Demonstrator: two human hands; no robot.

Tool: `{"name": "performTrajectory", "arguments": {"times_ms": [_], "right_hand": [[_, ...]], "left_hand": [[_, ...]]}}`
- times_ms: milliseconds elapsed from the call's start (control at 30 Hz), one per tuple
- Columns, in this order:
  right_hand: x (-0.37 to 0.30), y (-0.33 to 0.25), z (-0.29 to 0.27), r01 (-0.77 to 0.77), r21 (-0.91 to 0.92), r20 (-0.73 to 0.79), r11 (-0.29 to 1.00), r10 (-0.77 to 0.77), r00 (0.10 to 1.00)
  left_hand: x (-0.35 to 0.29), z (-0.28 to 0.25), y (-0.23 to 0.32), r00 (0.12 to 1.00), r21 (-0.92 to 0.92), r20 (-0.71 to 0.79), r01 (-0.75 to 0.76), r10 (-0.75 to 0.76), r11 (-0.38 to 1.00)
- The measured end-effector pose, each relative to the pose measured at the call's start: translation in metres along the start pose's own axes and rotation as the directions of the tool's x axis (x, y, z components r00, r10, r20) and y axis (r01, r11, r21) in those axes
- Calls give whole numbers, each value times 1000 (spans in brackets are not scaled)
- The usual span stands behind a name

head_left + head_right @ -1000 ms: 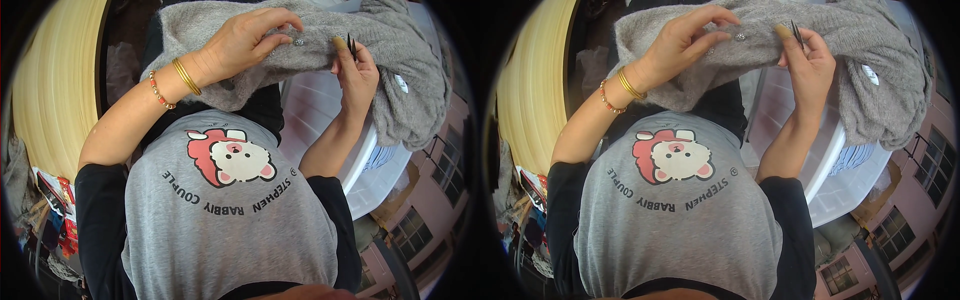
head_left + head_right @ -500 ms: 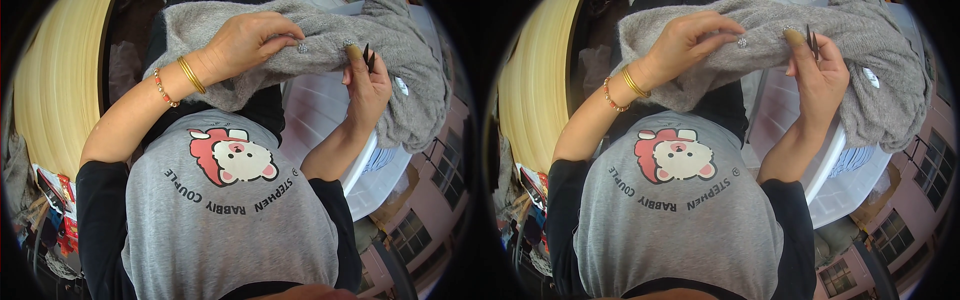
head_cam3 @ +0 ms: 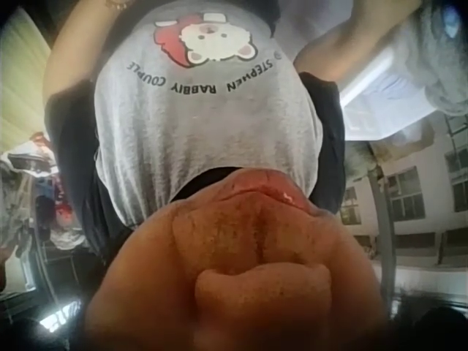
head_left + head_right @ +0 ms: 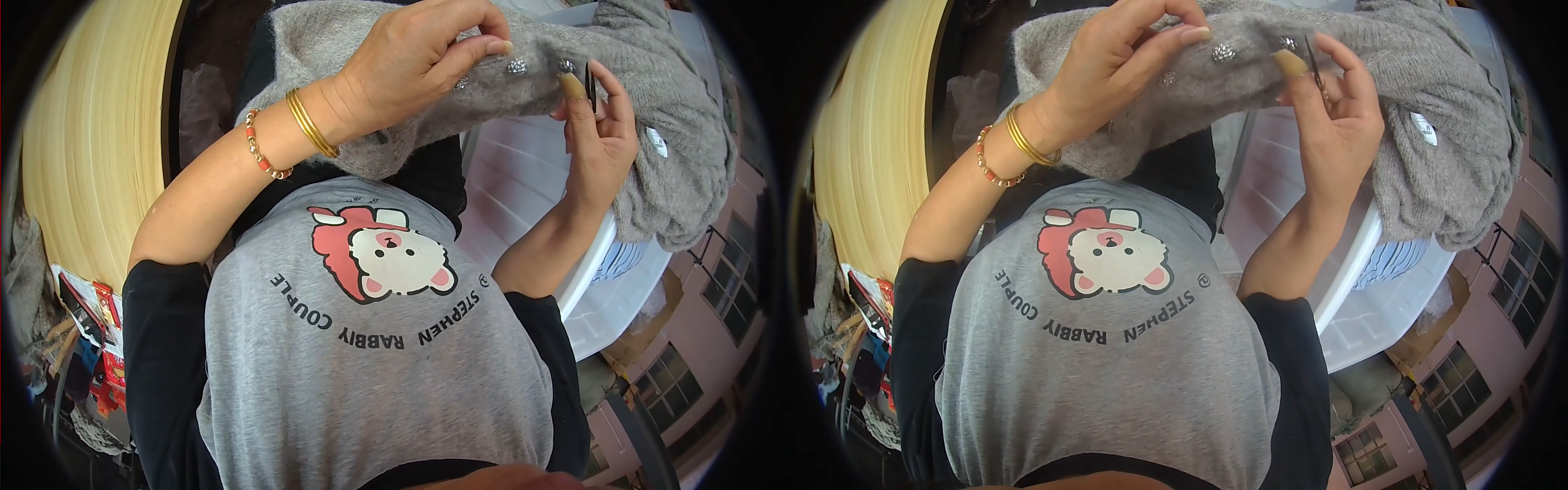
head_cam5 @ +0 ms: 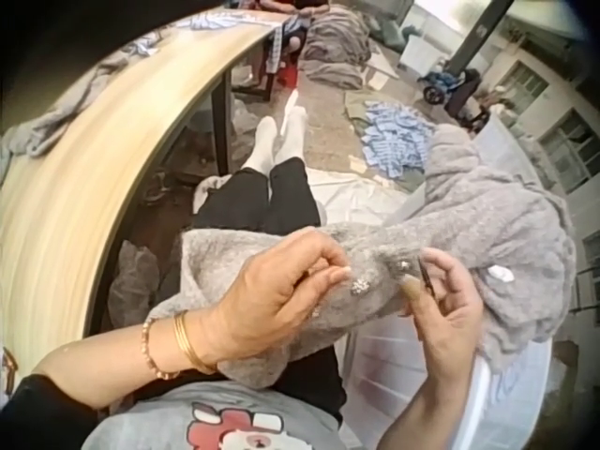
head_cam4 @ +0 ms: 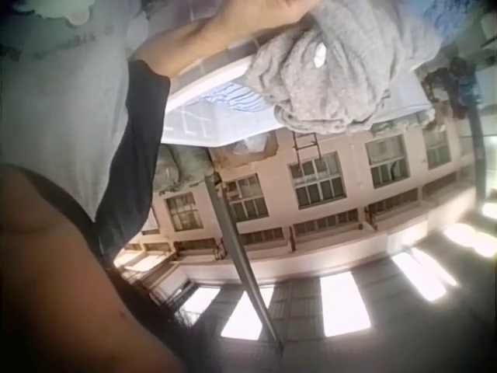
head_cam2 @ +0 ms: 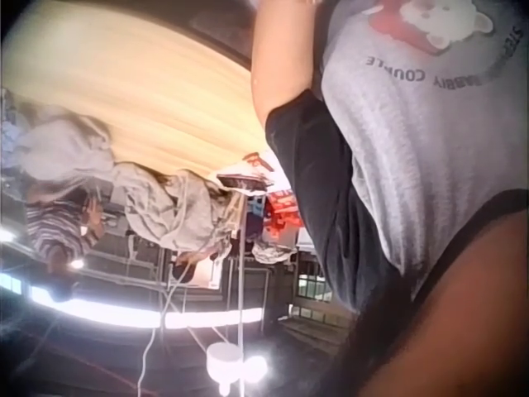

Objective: Inspecting fuzzy grey garments for quality and trimming loose threads using nippers.

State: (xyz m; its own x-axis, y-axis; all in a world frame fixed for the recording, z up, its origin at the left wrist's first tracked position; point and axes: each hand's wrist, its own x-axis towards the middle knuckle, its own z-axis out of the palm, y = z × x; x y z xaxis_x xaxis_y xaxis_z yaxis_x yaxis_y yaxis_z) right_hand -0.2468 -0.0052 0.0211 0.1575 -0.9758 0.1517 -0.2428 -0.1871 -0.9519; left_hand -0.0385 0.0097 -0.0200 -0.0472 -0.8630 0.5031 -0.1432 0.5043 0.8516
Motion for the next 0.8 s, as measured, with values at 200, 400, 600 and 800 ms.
{"name": "performTrajectory", "arguments": {"times_ms": [200, 400, 600, 800], "right_hand": [[1, 3, 2, 124, 43, 182, 991, -129, 975], [-3, 4, 14, 184, -66, 225, 981, -165, 960], [-3, 6, 17, 212, -130, 181, 969, -187, 965], [12, 10, 7, 294, -143, 165, 945, -270, 948]], "left_hand": [[2, 1, -14, 949, 185, -23, -304, 313, 935], [-1, -4, 4, 998, 70, -32, -51, 54, 996], [7, -7, -15, 889, 322, 2, -434, 458, 841], [5, -7, -12, 889, 372, 66, -443, 453, 816]]}}
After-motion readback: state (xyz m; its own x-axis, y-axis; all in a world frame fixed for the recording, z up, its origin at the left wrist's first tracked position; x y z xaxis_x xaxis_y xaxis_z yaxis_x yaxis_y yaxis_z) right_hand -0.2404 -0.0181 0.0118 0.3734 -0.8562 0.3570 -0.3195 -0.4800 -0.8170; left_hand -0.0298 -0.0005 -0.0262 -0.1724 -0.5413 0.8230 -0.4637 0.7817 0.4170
